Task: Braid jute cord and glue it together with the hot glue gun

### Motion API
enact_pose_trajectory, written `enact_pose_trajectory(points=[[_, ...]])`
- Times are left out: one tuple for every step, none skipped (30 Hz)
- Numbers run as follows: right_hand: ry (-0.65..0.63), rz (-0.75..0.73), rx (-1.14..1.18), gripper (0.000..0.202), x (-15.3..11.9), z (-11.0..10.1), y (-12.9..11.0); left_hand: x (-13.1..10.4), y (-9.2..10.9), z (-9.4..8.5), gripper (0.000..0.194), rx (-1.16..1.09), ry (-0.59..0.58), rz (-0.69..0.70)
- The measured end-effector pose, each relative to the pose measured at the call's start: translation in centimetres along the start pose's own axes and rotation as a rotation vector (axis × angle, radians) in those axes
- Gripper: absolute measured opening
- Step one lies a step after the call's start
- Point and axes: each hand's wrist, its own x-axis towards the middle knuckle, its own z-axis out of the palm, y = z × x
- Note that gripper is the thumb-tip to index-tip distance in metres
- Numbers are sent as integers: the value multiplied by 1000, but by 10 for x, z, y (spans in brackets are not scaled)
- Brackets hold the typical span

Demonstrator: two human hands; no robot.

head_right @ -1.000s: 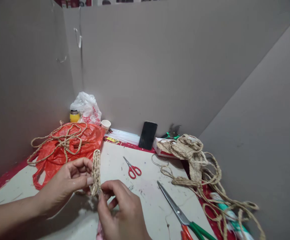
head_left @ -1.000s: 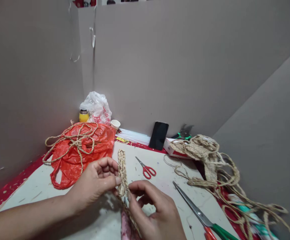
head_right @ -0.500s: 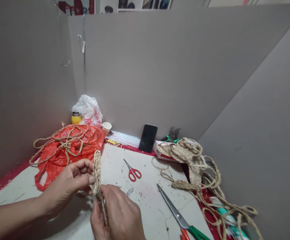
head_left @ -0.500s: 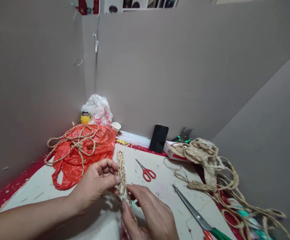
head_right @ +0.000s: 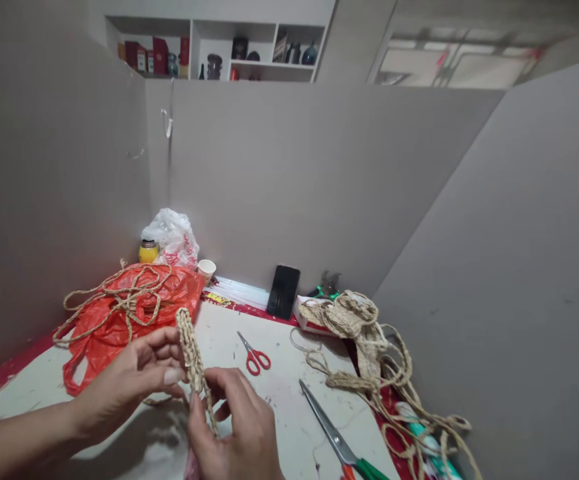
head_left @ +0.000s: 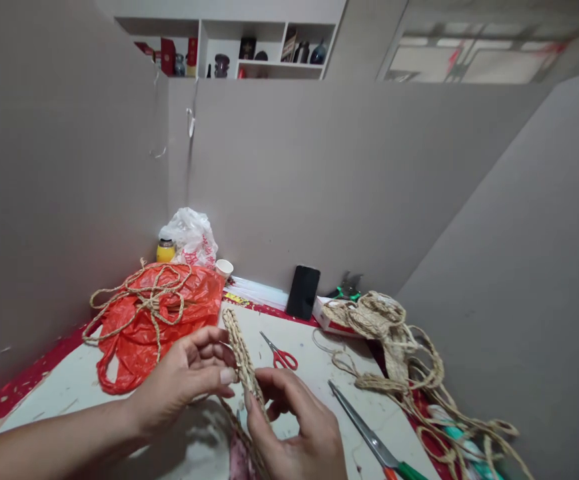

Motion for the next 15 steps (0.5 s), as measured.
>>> enact_pose_trajectory(points=[[-5, -1, 20, 18, 2, -2, -1, 0, 0, -1, 35, 9, -31, 1], [-15, -7, 39, 19, 3, -3, -2, 1, -1, -1, 38, 12, -60, -9], [-32, -13, 58, 19, 3, -5, -3, 1, -2, -1, 41, 7, -82, -24], [-50, -15, 78, 19, 3, -6, -5, 1, -4, -1, 43, -2, -97, -40], [-65, -13, 98, 18, 3, -6, -6, 1, -5, -2, 43, -12, -106, -51], [-77, -10, 119, 17, 2, -6, -7, 1, -6, -2, 40, -20, -116, -59], [-83, -7, 138, 17, 1, -6, -8, 1, -7, -3, 36, -23, -129, -61], [-81, -2, 157, 16, 0, -6, -8, 1, -8, -4, 32, -24, -143, -59], [-74, 0, 174, 16, -1, -6, -9, 1, -8, -4, 29, -24, -155, -55], [-67, 1, 187, 16, -2, -6, -9, 1, -8, -5, 28, -25, -163, -51], [-65, 2, 195, 17, -2, -5, -10, 1, -8, -6, 27, -26, -167, -47], [-65, 2, 198, 18, -2, -5, -10, 1, -8, -6, 26, -30, -167, -43], [-67, 3, 196, 18, -1, -5, -9, 2, -8, -6, 26, -34, -168, -39], [-70, 4, 192, 19, -1, -5, -9, 2, -7, -6, 25, -36, -169, -36], [-74, 6, 188, 19, 0, -5, -9, 2, -7, -6, 25, -36, -169, -33]])
